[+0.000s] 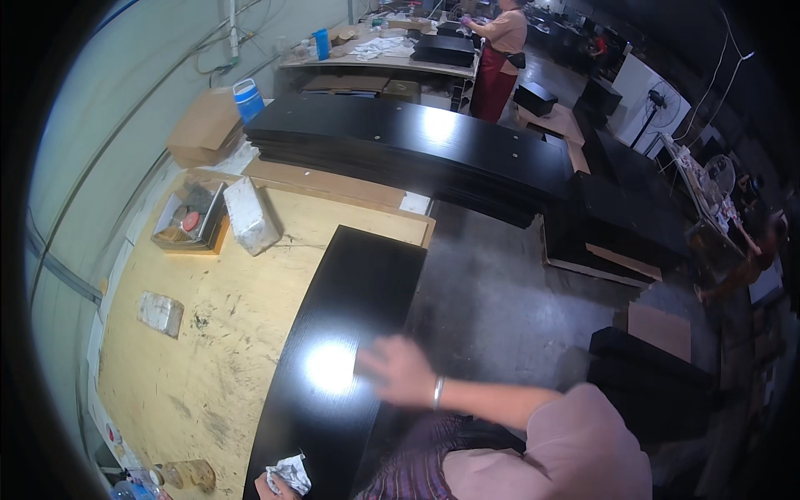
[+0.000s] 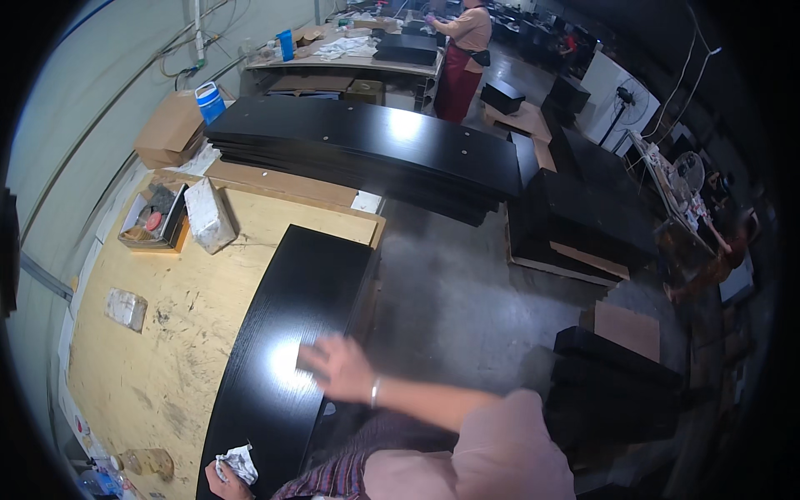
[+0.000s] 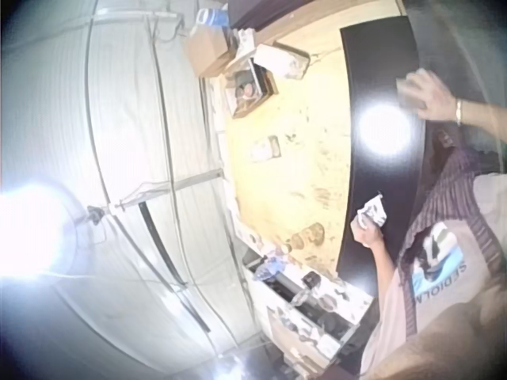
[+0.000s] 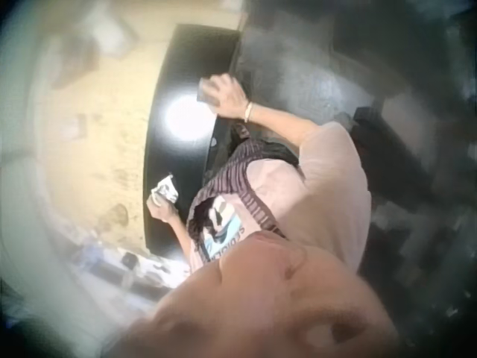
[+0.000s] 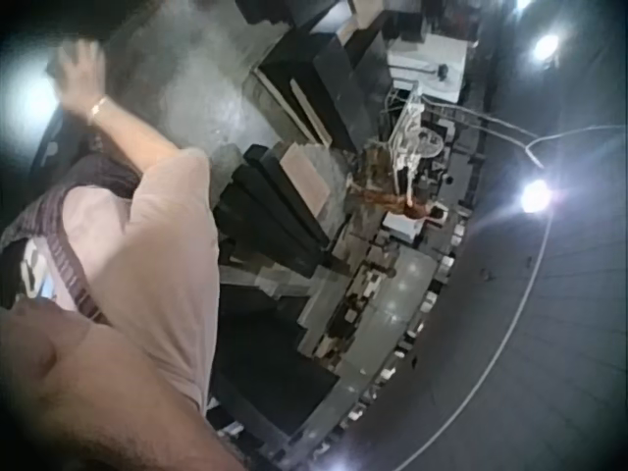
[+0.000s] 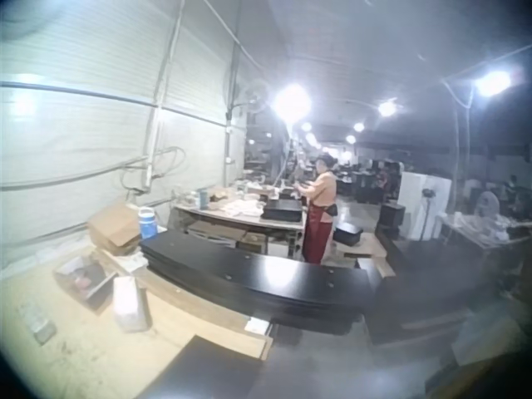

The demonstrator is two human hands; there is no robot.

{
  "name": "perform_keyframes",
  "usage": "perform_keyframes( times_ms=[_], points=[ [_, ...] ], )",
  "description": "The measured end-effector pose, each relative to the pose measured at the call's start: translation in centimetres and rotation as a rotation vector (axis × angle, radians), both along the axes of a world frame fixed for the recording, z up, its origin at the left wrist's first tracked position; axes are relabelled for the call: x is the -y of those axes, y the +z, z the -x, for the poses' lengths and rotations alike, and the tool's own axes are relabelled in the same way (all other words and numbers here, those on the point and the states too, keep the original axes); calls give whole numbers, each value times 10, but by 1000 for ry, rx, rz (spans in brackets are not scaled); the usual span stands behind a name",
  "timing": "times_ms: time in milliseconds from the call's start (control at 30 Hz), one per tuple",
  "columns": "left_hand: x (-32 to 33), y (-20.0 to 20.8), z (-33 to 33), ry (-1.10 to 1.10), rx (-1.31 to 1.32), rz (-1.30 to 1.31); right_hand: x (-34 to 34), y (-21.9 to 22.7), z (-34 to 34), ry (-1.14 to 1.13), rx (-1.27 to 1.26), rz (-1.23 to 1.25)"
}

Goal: The person wipes a long black wood panel with a white cloth, then uses a small sanding block to rub the surface. They repeat wiping and sanding across the panel, occasionally flipping it to work on the other side. The person also briefly touches a bottle on the table.

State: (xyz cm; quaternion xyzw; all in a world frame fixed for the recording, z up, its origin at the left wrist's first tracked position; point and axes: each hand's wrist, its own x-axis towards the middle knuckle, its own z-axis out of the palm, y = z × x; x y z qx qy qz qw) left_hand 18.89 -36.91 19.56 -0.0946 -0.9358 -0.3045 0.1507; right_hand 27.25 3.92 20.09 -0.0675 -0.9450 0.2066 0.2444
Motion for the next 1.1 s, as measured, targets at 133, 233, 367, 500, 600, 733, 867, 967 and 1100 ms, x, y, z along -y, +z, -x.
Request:
perform_keyframes(
  times_ms=[133,233,367,500,600,733,867,967,1100],
  points=[
    [20,-29,11,-73,-27,-50,110,-16,-39,397,26,166],
    [34,-42,18,-176,-29,-161,103,-7,-17,206,1,198],
    [56,-12,13,-292,53,-221,43,9,5,-306,-17,-44],
    [158,-17,4,-172,54,-245,118,-9,-19,-360,-51,-15],
    [216,-41,4,-116,59,-273,257,-9,-52,-168,-11,43],
    [189,-18,-4,-225,-118,-174,404,-9,-102,354,35,98],
    [193,-9,-10,-229,-135,-202,401,18,-82,184,-123,106],
    [191,-5,-10,-230,-138,-201,354,13,-71,-237,-71,-66],
    [191,-2,-9,-236,-188,-166,421,5,-100,72,-29,-21]
  ],
)
